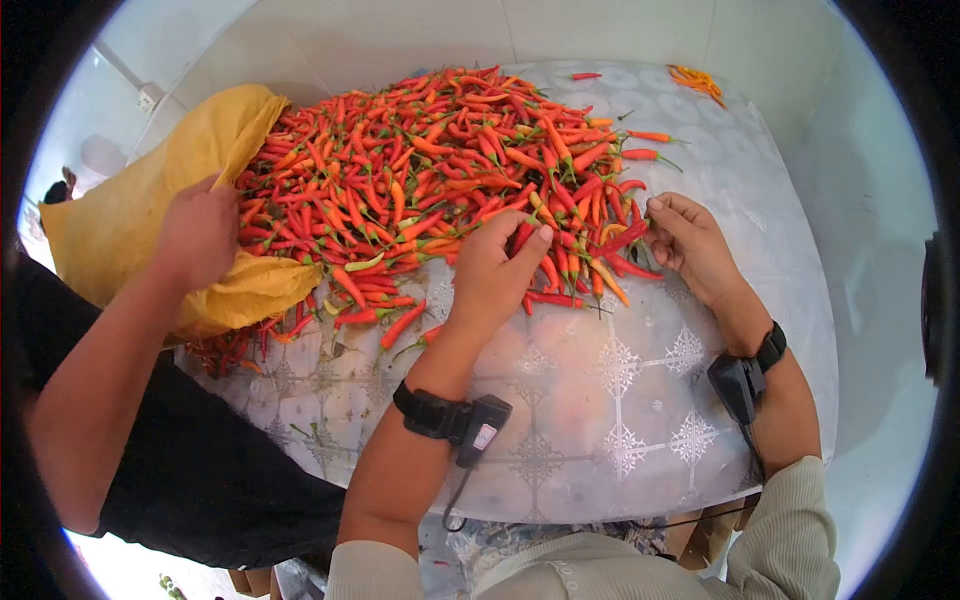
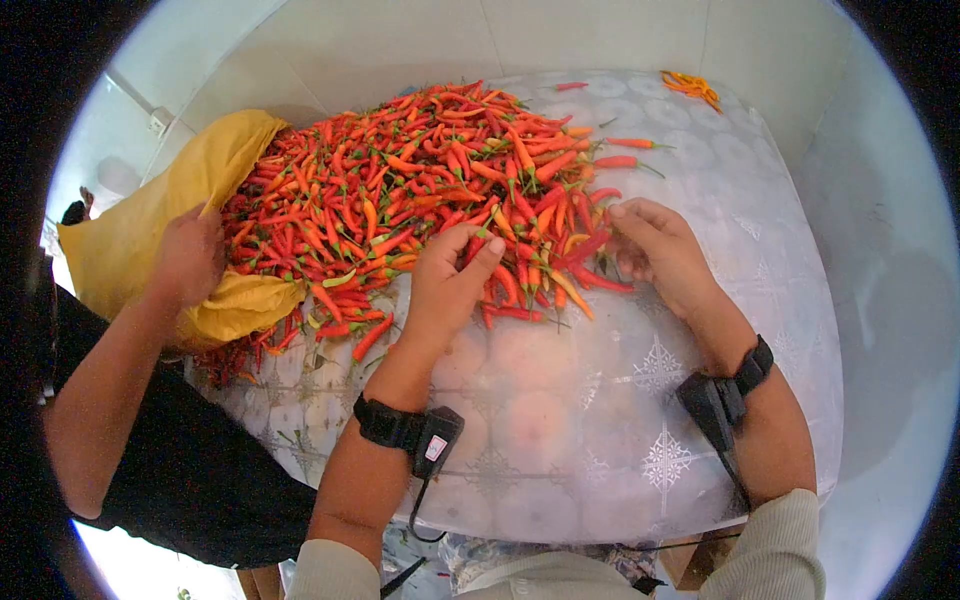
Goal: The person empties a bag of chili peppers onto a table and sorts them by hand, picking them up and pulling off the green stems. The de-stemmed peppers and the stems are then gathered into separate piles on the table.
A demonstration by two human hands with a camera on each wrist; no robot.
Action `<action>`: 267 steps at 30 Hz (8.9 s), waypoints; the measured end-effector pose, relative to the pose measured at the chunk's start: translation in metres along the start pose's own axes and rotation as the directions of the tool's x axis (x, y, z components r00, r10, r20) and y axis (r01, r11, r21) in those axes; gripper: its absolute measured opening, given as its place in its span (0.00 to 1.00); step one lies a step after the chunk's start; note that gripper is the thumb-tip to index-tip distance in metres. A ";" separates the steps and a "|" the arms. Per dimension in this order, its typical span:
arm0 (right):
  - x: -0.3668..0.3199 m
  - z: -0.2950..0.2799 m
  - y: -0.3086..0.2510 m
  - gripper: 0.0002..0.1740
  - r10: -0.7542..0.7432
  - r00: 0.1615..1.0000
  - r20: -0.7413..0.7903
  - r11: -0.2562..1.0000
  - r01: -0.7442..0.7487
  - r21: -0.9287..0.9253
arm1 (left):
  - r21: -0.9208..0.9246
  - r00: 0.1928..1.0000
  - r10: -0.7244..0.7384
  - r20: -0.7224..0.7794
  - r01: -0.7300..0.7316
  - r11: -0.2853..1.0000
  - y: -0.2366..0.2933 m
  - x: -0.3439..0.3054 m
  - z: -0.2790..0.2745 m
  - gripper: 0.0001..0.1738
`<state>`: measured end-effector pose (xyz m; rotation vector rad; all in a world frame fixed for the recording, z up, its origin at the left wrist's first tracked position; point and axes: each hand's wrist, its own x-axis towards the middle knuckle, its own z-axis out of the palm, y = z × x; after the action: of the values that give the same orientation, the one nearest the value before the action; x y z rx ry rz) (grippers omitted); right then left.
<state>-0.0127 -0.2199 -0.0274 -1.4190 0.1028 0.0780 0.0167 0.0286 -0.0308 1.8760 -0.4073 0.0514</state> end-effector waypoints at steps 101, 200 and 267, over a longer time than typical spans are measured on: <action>0.002 -0.002 -0.007 0.10 0.053 0.999 0.004 0.971 -0.052 0.233 | -0.191 0.992 -0.123 -0.029 0.115 0.975 0.002 -0.004 0.000 0.16; -0.007 -0.007 -0.002 0.11 0.010 1.000 -0.029 0.991 -0.006 0.133 | 0.069 0.976 0.192 0.101 -0.199 0.978 0.008 -0.018 0.018 0.12; -0.028 0.039 0.007 0.09 -0.406 0.907 0.109 0.607 0.357 -0.710 | -0.620 0.885 -0.253 0.390 0.456 0.639 0.017 -0.008 0.003 0.15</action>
<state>-0.0399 -0.1801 -0.0253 -2.2155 -0.2156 -0.3274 0.0039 0.0227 -0.0183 1.1569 -0.1773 -0.5741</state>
